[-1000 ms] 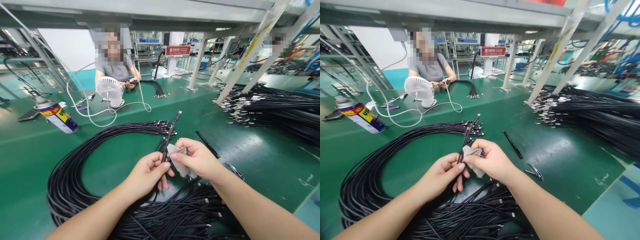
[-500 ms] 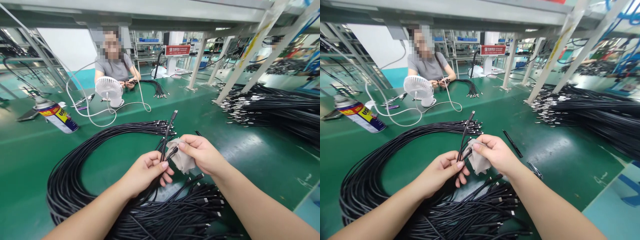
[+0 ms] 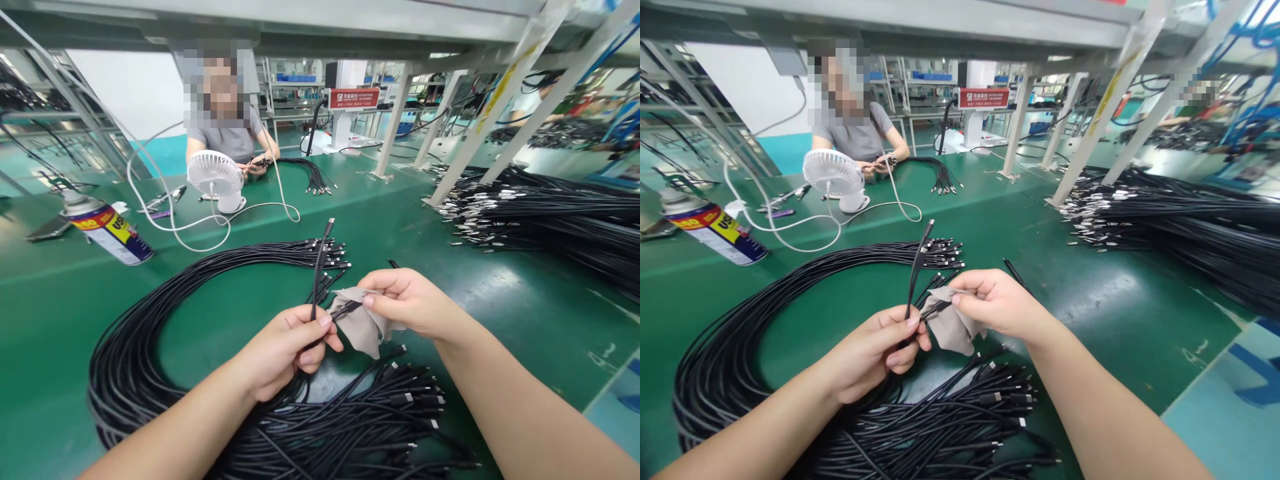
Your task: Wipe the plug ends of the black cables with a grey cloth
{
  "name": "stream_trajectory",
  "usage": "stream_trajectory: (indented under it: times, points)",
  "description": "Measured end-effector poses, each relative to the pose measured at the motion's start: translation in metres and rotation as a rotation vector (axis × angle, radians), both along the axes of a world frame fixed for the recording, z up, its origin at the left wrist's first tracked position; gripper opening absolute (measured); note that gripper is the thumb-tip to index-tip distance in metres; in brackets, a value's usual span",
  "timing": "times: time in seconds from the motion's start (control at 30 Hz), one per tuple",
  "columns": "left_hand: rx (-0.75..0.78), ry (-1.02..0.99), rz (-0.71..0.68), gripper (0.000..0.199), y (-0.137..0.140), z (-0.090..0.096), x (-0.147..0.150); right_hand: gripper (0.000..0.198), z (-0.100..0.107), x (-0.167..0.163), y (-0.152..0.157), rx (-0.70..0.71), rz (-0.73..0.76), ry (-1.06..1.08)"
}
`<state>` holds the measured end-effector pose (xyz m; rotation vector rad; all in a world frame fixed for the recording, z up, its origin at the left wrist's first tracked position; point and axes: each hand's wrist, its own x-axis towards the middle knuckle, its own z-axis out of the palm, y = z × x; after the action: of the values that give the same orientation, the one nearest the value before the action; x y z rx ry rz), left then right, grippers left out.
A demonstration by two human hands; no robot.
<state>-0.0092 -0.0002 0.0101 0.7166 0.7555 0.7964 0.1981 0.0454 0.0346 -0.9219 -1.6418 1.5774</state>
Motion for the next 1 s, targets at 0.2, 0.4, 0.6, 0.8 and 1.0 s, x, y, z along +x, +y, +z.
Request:
stream_trajectory:
  times: [0.2,0.4,0.6,0.8,1.0]
  points:
    - [0.013,0.011,-0.019,0.032,0.000,0.002,0.000,0.023,-0.002,0.003,0.000,0.004,-0.006,-0.037]
    - [0.004,0.012,0.011,0.029,0.001,0.000,-0.001,0.023,0.001,-0.006,-0.003,-0.014,-0.054,-0.012]
    - [0.020,0.039,0.011,0.031,0.002,-0.002,-0.001,0.019,-0.002,-0.004,-0.003,0.007,-0.053,-0.055]
    - [0.026,0.068,0.038,0.033,0.002,0.000,0.001,0.015,-0.009,-0.006,-0.003,0.095,-0.241,-0.060]
    - [0.025,0.058,0.080,0.035,0.002,0.000,0.001,0.017,-0.008,-0.008,0.001,0.062,-0.284,0.106]
